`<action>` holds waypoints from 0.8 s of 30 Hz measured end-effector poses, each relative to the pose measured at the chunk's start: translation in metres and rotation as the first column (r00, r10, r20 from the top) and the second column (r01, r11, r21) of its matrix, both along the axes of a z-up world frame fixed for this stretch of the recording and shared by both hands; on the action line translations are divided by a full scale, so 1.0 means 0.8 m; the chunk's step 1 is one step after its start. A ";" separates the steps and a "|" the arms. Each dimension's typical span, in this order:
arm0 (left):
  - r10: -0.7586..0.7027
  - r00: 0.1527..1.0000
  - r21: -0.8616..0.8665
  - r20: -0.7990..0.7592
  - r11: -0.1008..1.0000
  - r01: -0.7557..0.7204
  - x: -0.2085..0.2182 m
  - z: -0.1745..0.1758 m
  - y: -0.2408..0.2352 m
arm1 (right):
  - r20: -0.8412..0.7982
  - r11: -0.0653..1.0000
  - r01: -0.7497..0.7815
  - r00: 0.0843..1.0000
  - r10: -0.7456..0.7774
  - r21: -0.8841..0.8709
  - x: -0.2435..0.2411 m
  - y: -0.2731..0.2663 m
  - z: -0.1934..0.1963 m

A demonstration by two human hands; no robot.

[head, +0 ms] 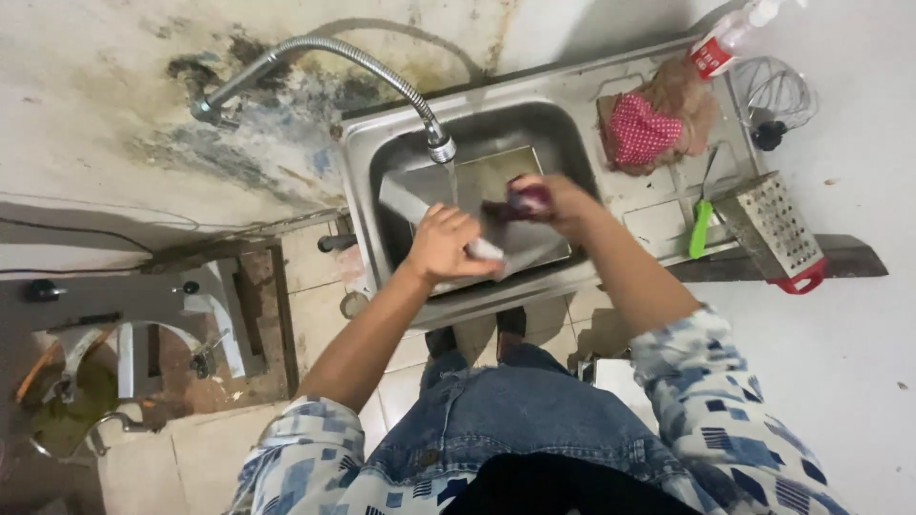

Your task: The person washes several rectangular metal trays in a kitchen sink. They scrub the trays with a red cloth and rinse them under running water, then place the cleaned trays on the counter to the right of the sink.

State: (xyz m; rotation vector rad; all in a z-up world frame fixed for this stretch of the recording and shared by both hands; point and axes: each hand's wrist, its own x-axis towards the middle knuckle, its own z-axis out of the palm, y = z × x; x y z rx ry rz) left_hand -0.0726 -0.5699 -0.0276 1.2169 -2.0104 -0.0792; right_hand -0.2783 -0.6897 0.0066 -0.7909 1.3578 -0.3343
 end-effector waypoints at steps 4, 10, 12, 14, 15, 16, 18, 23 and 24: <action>0.247 0.876 0.266 -0.415 0.953 -0.143 -0.030 0.034 -0.024 | 0.183 0.976 0.187 0.969 -0.165 -0.109 -0.058 -0.016 0.077; 0.460 0.328 0.428 -0.825 0.888 -0.169 -0.070 -0.067 -0.081 | 0.618 0.873 0.364 0.780 -0.097 -0.324 -0.097 -0.017 0.169; 0.481 0.373 0.430 -0.793 0.877 -0.216 -0.059 -0.066 -0.082 | 0.648 0.848 0.427 0.749 -0.138 -0.314 -0.091 0.001 0.173; 0.498 0.417 0.415 -0.761 0.867 -0.277 -0.034 -0.064 -0.088 | 0.686 0.820 0.482 0.709 -0.160 -0.307 -0.087 -0.011 0.138; 0.525 0.472 0.493 -0.708 0.846 -0.202 -0.020 -0.065 -0.082 | 0.665 0.836 0.465 0.726 -0.172 -0.291 -0.090 -0.024 0.098; 0.543 0.528 0.570 -0.653 0.811 -0.130 -0.007 -0.067 -0.077 | 0.644 0.852 0.447 0.743 -0.183 -0.274 -0.093 -0.037 0.058; 0.455 0.528 0.520 -0.717 0.854 -0.030 0.005 -0.047 -0.060 | 0.573 0.841 0.364 0.816 -0.080 -0.401 -0.075 -0.031 0.049; 0.322 0.605 0.492 -0.728 0.860 0.134 0.015 0.041 -0.043 | 0.142 0.644 -0.056 0.958 0.250 -0.763 -0.009 -0.016 0.013; 0.333 0.637 0.524 -0.695 0.842 0.131 0.022 0.056 -0.038 | 0.082 0.671 -0.157 0.947 0.310 -0.725 0.004 -0.022 -0.007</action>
